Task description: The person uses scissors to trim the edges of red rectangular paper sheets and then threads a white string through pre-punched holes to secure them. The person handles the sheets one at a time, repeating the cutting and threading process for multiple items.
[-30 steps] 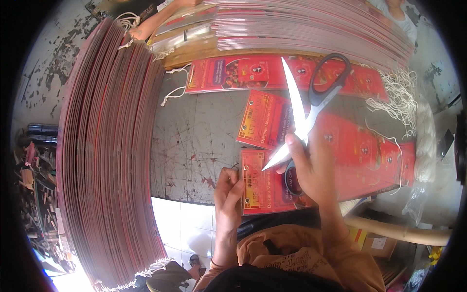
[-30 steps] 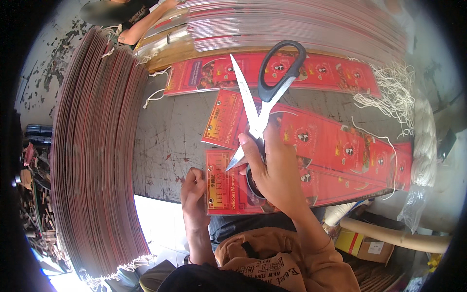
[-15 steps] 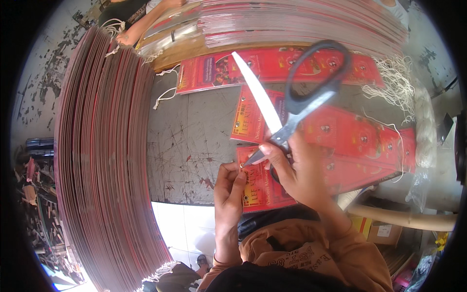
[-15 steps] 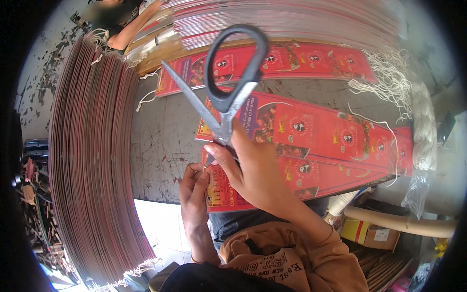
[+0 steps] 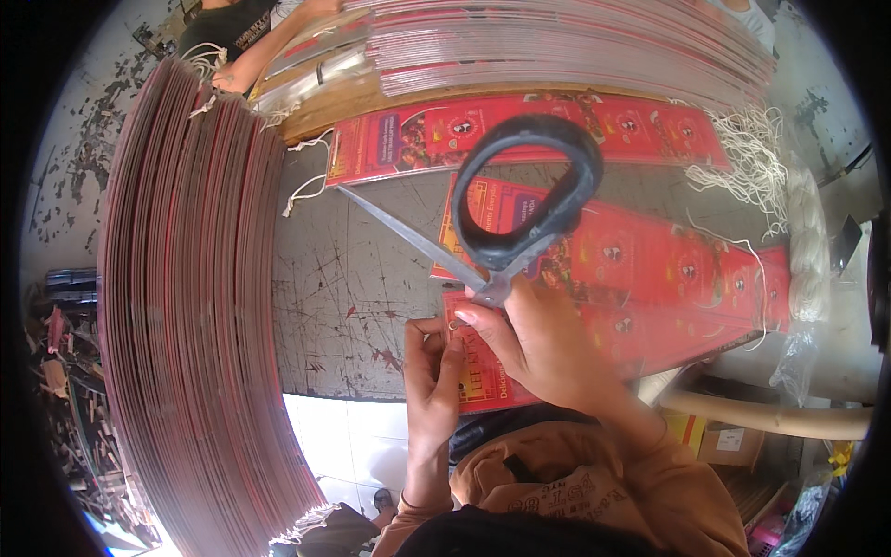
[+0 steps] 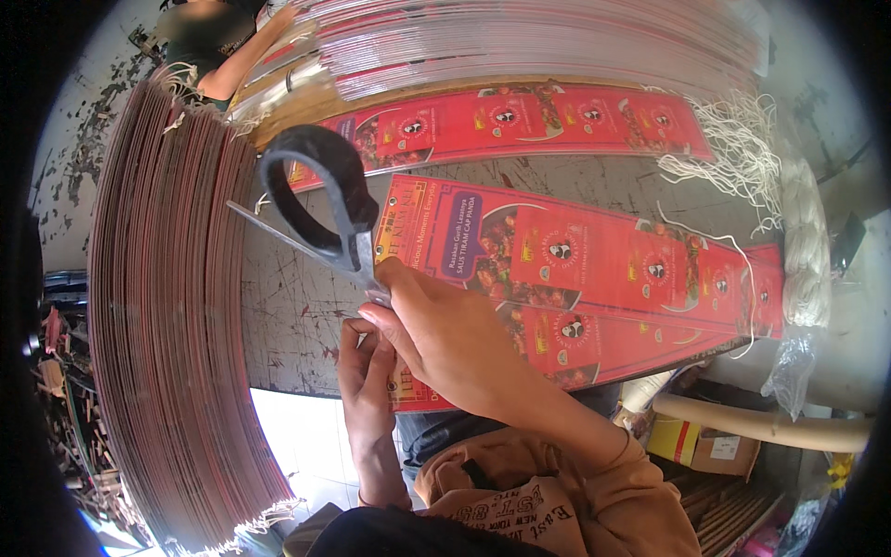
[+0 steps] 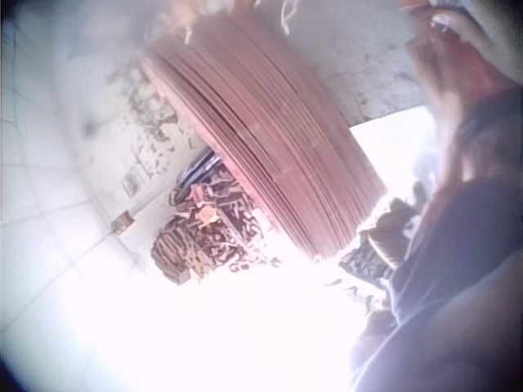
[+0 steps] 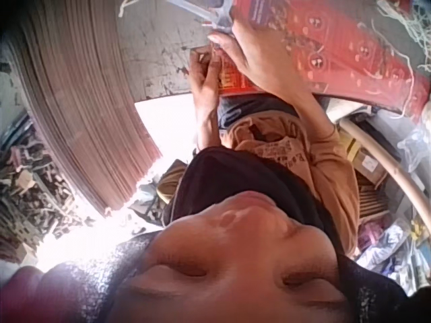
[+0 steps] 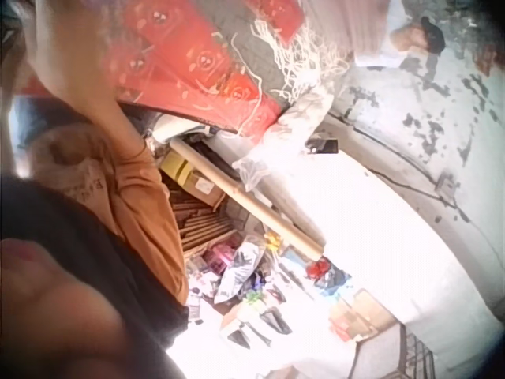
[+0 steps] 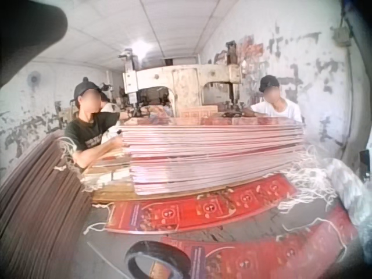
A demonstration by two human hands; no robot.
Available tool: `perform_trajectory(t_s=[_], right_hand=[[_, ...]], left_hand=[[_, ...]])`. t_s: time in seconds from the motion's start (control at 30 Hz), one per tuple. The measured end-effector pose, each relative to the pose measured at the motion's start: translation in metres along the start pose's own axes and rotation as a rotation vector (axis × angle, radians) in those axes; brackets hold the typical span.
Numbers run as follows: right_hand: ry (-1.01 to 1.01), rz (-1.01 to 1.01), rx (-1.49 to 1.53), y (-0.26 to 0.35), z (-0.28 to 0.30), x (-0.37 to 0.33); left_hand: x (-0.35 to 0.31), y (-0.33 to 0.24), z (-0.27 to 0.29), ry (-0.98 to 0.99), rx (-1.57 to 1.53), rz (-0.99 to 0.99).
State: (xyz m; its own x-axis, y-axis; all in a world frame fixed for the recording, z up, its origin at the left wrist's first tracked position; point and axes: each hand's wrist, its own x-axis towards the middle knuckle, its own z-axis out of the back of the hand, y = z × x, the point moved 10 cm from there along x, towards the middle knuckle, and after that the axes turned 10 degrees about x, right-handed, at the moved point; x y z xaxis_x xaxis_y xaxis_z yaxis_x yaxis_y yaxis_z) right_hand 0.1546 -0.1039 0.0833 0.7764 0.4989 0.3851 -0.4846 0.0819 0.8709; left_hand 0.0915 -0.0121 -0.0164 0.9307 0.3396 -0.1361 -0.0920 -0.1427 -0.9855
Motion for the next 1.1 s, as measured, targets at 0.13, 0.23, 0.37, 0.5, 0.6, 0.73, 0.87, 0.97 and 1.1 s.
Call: perform_trajectory(t_s=[0.13,0.23,0.37,0.5,0.6,0.73,0.87,0.97,1.1], right_hand=[[0.019,-0.020,0.068,-0.001,-0.003,-0.001],[0.071,0.012,0.052,-0.003,-0.015,-0.001],[0.006,0.034,0.075,0.000,-0.012,0.000],[-0.044,0.009,0.097,0.001,-0.001,0.000],[-0.102,0.027,0.069,0.011,0.007,0.000],[-0.121,-0.021,0.051,0.013,0.014,0.007],[-0.040,-0.129,0.079,-0.009,0.007,0.003],[-0.049,-0.193,0.089,-0.011,0.014,-0.003],[-0.151,-0.287,0.227,-0.032,0.042,-0.026]], left_hand=[[-0.001,-0.003,-0.001,-0.016,-0.004,-0.010],[-0.004,-0.010,-0.003,-0.011,0.031,-0.068],[-0.003,-0.011,-0.003,0.001,0.050,-0.050],[0.000,-0.007,-0.003,-0.022,0.024,0.002],[0.001,-0.001,0.001,-0.009,0.056,-0.003],[0.001,0.005,0.004,-0.013,0.057,0.026],[0.000,0.011,0.006,0.011,0.063,0.049],[-0.001,0.006,0.004,-0.018,0.032,0.103],[-0.001,0.011,0.012,0.001,-0.030,0.071]])
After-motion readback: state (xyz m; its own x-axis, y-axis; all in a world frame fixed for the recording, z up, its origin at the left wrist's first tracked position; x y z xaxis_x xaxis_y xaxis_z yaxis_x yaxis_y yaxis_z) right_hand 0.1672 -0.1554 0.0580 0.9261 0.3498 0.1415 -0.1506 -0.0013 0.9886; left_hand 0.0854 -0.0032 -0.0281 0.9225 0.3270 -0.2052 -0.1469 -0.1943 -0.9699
